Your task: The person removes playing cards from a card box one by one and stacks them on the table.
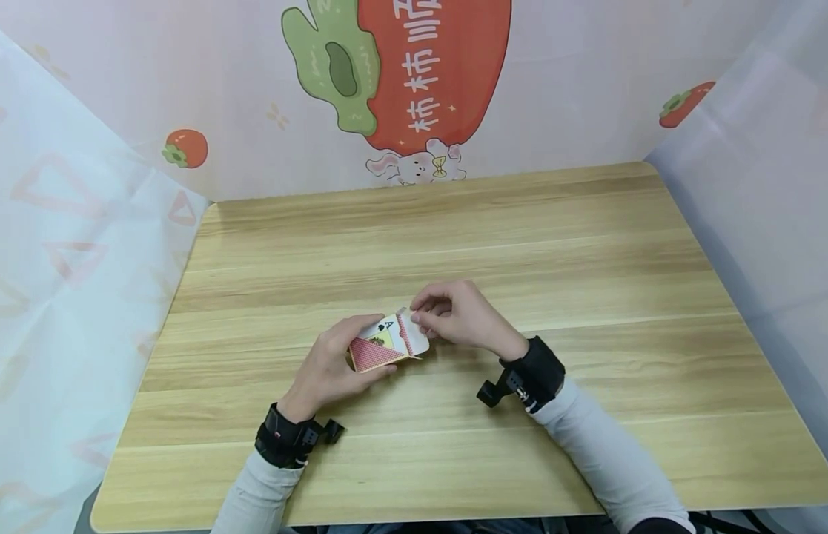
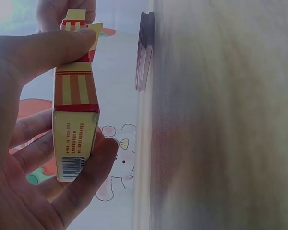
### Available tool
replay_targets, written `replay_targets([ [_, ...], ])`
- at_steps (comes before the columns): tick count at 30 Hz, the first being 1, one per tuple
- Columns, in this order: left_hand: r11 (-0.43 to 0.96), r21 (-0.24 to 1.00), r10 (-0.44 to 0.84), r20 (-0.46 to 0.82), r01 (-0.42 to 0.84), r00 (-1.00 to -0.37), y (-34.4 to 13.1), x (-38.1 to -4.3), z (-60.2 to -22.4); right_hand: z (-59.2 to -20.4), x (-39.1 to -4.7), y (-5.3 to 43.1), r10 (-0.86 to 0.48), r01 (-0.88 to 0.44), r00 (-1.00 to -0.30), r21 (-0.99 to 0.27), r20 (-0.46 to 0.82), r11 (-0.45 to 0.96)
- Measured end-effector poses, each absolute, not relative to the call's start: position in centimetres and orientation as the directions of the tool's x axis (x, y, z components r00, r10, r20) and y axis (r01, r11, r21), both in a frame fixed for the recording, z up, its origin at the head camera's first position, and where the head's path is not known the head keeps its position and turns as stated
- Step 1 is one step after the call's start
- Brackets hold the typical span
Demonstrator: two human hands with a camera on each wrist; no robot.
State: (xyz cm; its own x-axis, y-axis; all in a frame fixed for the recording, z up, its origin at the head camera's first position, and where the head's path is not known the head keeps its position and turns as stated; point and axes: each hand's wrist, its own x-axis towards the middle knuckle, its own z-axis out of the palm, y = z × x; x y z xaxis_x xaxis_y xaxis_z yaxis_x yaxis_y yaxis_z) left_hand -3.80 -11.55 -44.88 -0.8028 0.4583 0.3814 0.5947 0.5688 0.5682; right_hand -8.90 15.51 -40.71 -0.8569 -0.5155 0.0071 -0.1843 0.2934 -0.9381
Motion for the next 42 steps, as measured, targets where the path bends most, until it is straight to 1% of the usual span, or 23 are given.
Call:
replay_targets([
  [2, 0.562, 0.569, 0.466, 0.383, 0.601, -0.798, -11.6, -3.8, -44.9, -40.9, -8.5, 15.0, -0.539, -0.192, -0.842, -0.942, 0.014, 0.274],
  [7, 0.545, 0.576, 0.472, 0.39, 0.61, -0.791, -11.6, -3.7, -45.0, -41.6, -8.0, 14.1, -0.546, -0.232, -0.836, -0.936, 0.054, 0.263],
  [13, 0.546, 0.576, 0.483, 0.377, 0.609, -0.79, -11.6, -3.7, -45.0, -42.3, -7.7, 13.6, -0.548, -0.218, -0.836, -0.93, 0.022, 0.295],
  [20, 0.557, 0.574, 0.478, 0.37, 0.6, -0.797, -11.6, -3.6, -44.9, -42.5, -7.7, 13.3, -0.551, -0.226, -0.834, -0.933, 0.036, 0.281],
  [29, 0.562, 0.563, 0.471, 0.384, 0.606, -0.794, -11.6, -3.7, -44.9, -42.7, -8.1, 13.6, -0.533, -0.159, -0.846, -0.941, -0.026, 0.299],
  [36, 0.563, 0.565, 0.462, 0.39, 0.604, -0.796, -11.6, -3.8, -44.9, -42.3, -8.3, 14.1, -0.541, -0.115, -0.836, -0.935, -0.091, 0.335],
  [42, 0.563, 0.565, 0.458, 0.395, 0.603, -0.797, -11.6, -3.8, -45.0, -41.7, -8.6, 14.6, -0.551, -0.019, -0.817, -0.947, -0.17, 0.321],
])
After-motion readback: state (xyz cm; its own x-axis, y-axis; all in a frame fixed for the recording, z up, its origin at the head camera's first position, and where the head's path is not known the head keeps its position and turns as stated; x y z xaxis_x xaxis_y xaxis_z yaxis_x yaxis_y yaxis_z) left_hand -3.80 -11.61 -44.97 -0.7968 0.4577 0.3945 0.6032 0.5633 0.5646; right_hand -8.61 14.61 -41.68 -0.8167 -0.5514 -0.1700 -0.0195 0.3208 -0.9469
